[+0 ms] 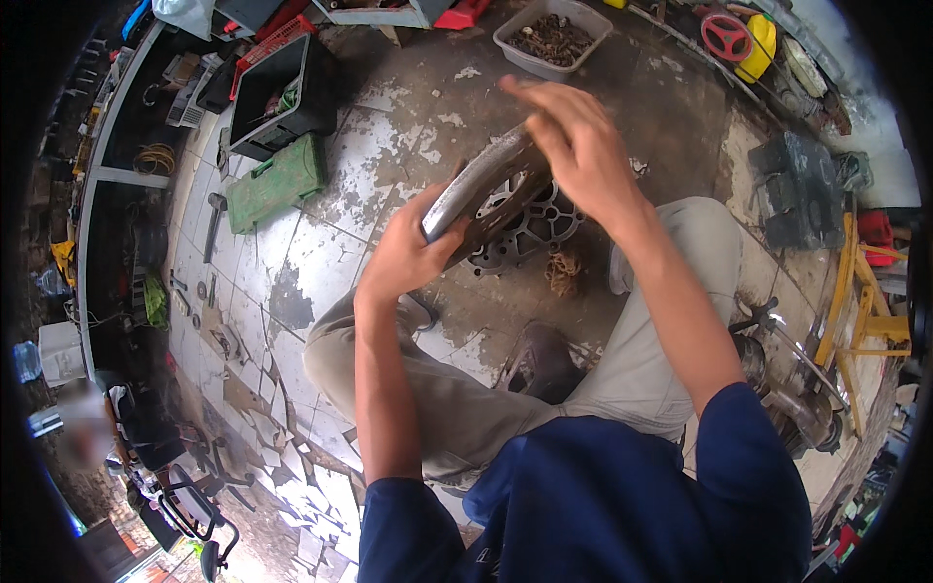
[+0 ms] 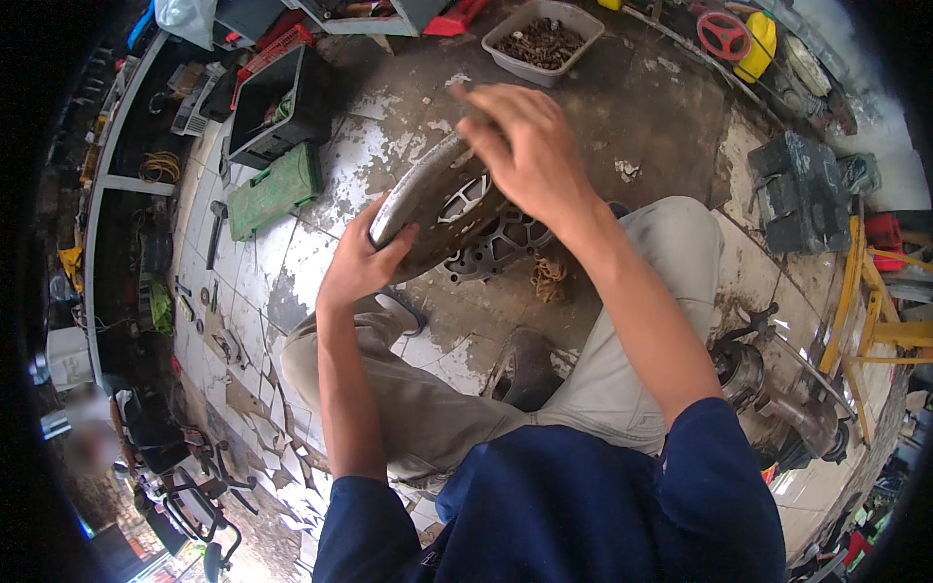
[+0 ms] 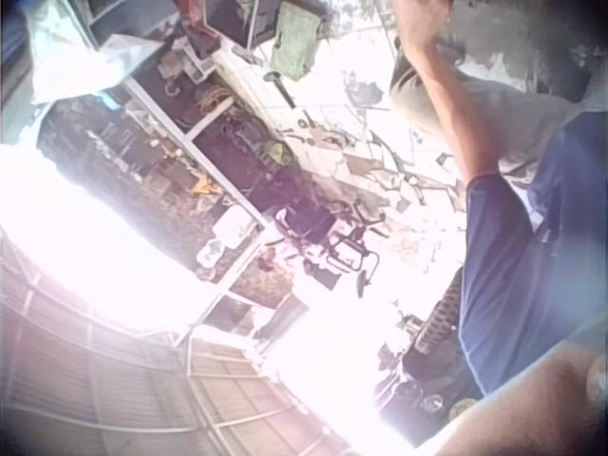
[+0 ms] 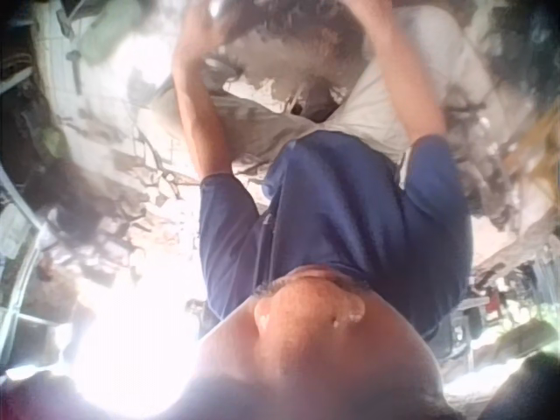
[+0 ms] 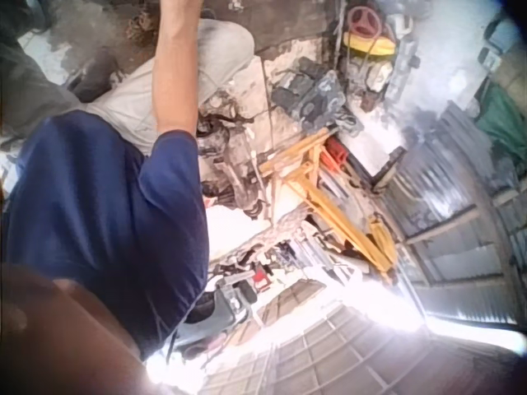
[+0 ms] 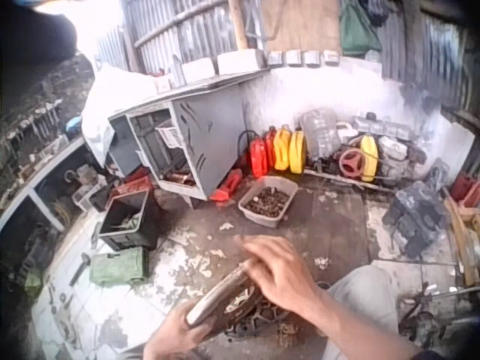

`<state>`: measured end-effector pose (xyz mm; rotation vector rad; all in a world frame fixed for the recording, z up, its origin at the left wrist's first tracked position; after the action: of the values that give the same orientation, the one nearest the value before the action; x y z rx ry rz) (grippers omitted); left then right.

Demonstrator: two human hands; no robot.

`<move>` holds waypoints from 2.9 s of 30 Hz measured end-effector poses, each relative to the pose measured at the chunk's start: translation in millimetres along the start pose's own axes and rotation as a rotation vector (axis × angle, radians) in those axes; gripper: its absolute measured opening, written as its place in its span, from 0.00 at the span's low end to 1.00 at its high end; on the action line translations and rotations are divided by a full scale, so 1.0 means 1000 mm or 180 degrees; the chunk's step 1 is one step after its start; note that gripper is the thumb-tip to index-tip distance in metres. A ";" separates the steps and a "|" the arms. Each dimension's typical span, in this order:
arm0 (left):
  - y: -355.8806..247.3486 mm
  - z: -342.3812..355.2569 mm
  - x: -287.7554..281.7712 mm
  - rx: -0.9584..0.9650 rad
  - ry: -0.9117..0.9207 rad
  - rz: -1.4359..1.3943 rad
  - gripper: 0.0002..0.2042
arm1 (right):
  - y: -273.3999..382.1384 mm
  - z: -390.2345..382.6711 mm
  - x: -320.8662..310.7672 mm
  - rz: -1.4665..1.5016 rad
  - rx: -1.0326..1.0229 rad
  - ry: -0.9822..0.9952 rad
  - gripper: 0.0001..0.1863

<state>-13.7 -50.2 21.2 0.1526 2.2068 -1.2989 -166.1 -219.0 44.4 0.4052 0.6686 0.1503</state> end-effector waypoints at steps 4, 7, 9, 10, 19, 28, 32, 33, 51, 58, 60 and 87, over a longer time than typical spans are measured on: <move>0.010 0.005 -0.001 0.0298 -0.0109 -0.0149 0.22 | 0.049 -0.002 0.009 -0.0413 -0.0635 0.0081 0.30; 0.010 0.004 0.002 0.0438 -0.0169 -0.0378 0.18 | 0.074 -0.004 0.021 -0.0198 -0.0937 0.0460 0.27; 0.004 0.003 -0.001 0.0119 -0.0134 -0.0138 0.16 | 0.041 0.000 0.013 -0.0334 -0.0846 0.0107 0.25; 0.001 0.004 -0.002 -0.0028 -0.0083 -0.0005 0.14 | 0.018 0.003 0.006 -0.0115 -0.0497 -0.0106 0.23; 0.007 0.003 -0.002 0.0345 -0.0062 -0.0129 0.17 | 0.069 0.002 0.021 -0.0201 -0.0841 0.0481 0.24; 0.011 0.004 -0.004 0.0678 -0.0151 -0.0242 0.20 | 0.071 0.000 0.021 -0.0115 -0.0814 0.0652 0.28; 0.005 0.003 -0.005 0.0606 -0.0085 -0.0254 0.19 | 0.021 0.010 0.008 0.0189 -0.0282 0.0067 0.23; 0.002 0.004 -0.002 0.0686 -0.0061 -0.0281 0.19 | 0.000 0.001 0.003 0.0229 0.0347 -0.0035 0.21; -0.001 -0.006 -0.014 0.0656 -0.0082 -0.0098 0.20 | 0.023 0.000 0.014 -0.0180 -0.0268 0.0547 0.29; -0.003 -0.002 -0.009 0.0947 -0.0105 0.0015 0.20 | 0.035 -0.004 0.002 -0.0026 -0.0447 0.0483 0.30; -0.004 -0.003 -0.010 0.0795 -0.0062 -0.0061 0.20 | 0.030 -0.001 0.003 -0.0196 -0.0309 0.0453 0.29; 0.000 -0.005 -0.006 0.0866 -0.0214 0.0641 0.24 | 0.038 0.001 0.012 -0.0698 -0.0228 0.0507 0.35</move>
<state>-10.4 -44.6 26.1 0.4175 1.8966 -1.4605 -156.2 -181.2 53.8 0.2503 0.8572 -0.0020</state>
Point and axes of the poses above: each hand's wrist, its own z-axis towards the middle knuckle, its own x-axis out of the palm, y = z × x, the point moved 5 cm from there along z, towards the middle knuckle, and after that the axes turned 15 degrees about -x, right-handed, at the moved point
